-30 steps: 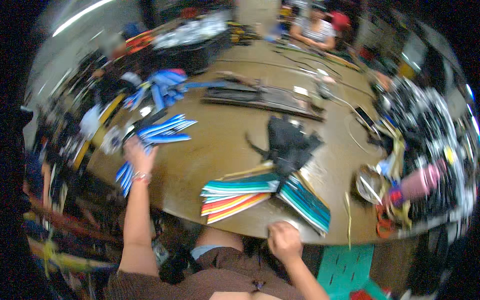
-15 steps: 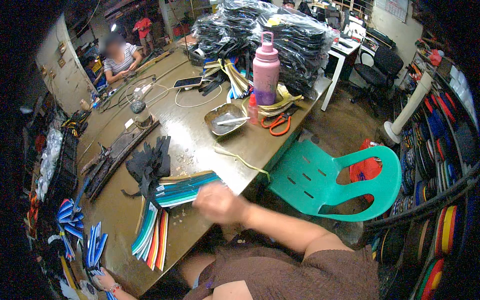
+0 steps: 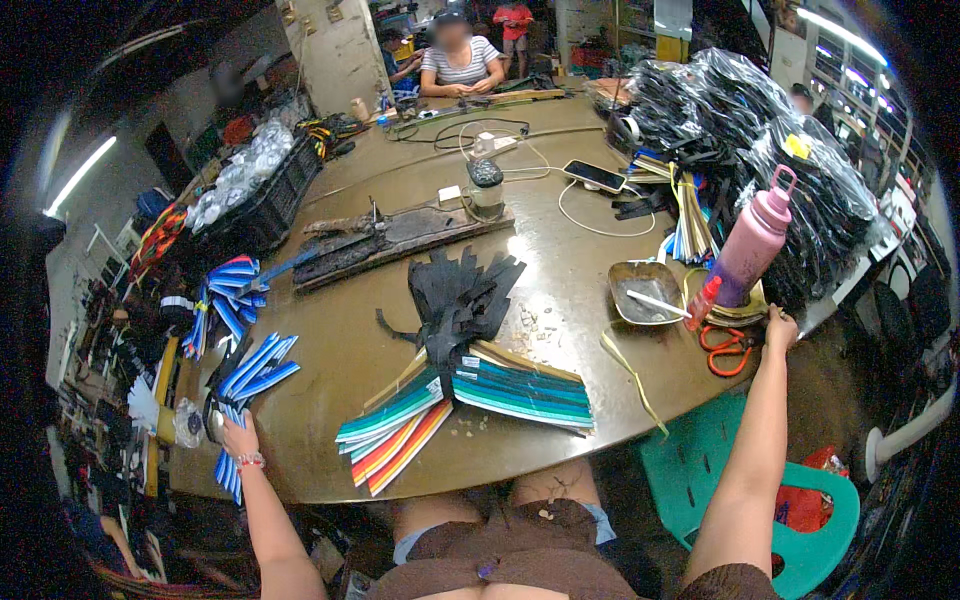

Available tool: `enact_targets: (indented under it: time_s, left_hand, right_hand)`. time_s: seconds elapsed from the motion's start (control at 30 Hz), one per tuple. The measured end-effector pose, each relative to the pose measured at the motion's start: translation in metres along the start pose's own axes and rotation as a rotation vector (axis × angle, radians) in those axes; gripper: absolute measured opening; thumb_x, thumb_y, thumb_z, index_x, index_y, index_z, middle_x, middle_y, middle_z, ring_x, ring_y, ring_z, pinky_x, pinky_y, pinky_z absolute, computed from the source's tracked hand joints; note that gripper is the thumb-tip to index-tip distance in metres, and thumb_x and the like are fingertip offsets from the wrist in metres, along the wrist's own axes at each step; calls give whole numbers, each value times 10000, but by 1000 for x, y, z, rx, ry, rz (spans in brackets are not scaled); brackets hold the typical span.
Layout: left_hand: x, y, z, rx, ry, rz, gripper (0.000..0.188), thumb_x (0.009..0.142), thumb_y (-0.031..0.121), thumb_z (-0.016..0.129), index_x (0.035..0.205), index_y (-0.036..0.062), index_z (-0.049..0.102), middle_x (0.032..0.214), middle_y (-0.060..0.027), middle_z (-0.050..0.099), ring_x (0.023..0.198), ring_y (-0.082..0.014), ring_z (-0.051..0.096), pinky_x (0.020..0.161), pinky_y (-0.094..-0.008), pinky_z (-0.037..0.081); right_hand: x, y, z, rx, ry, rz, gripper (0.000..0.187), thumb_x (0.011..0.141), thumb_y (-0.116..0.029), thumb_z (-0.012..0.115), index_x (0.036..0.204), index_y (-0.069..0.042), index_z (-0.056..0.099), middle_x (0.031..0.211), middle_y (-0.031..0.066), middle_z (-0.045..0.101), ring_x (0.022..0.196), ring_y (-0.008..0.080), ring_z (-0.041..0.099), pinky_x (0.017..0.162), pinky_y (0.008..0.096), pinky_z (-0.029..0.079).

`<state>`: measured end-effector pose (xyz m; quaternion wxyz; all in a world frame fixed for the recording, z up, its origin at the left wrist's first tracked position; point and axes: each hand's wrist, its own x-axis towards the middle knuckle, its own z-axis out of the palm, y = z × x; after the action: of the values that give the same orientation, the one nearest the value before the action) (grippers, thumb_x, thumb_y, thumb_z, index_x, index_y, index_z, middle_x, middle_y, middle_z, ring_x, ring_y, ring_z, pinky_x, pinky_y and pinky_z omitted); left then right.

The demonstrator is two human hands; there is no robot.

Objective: The person assembles a decorative bow by attaching colored ribbons to a black plastic frame using a white marker-like tool. They then gather multiple completed bows and tie them together with a yellow string.

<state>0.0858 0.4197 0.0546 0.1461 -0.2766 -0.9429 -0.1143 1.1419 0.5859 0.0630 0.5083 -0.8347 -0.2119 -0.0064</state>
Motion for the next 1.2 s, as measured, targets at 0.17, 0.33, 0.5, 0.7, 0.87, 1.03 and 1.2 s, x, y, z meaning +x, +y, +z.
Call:
enact_targets:
  time_s: [0.17,0.33,0.5,0.7,0.87,1.03,1.2]
  left_hand:
    - [-2,1,-5,-10,-1,11,778,871,585,458,1414,43,324,1366,-208,449,1256,-365,429,1044,-576,281]
    - [-3,3,-6,-16,-4,16,771,873,583,457,1408,42,335,1363,-207,452,1255,-362,432,1042,-575,284]
    - [-7,4,-7,-52,29,33,776,870,589,455,1408,41,336,1342,-215,471,1248,-369,439,1038,-578,287]
    - [-31,45,-47,-66,321,190,606,890,378,575,1381,74,391,1459,-175,290,1354,-384,256,1072,-496,291]
    - [-100,145,-110,-1151,-113,596,302,928,218,569,1164,31,575,1178,-130,578,1131,-246,528,976,-392,414]
    - [-248,230,-155,-1624,-1656,596,405,943,354,523,1098,-18,563,1118,-169,619,989,-248,634,876,-398,522]
    - [-340,254,-165,-1041,-2935,476,754,926,604,330,1366,-8,365,1247,-259,530,1051,-370,605,878,-447,517]
  right_hand:
    - [-21,-7,-16,329,-32,61,316,834,-299,691,872,12,644,666,65,612,530,150,568,485,267,460]
    - [-65,6,-64,642,-15,31,211,865,-210,659,835,-8,603,664,31,579,517,90,539,454,210,448]
    - [-102,32,-112,863,-16,191,199,885,-195,634,926,0,629,735,27,565,586,96,524,507,222,447]
    - [-170,-25,-182,974,-227,-11,187,918,-221,588,972,-43,611,780,-23,577,581,37,495,478,168,405]
    - [-240,-109,-203,893,-677,-88,181,903,-236,569,907,-56,590,722,-36,570,500,-1,444,402,150,335]
    - [-317,-158,-173,950,-1141,-75,204,865,-242,575,848,-40,588,655,-21,565,423,4,383,368,169,260]
    - [-365,-174,-160,688,-1558,-55,260,888,-254,577,771,-30,638,563,-35,537,395,14,364,375,177,260]
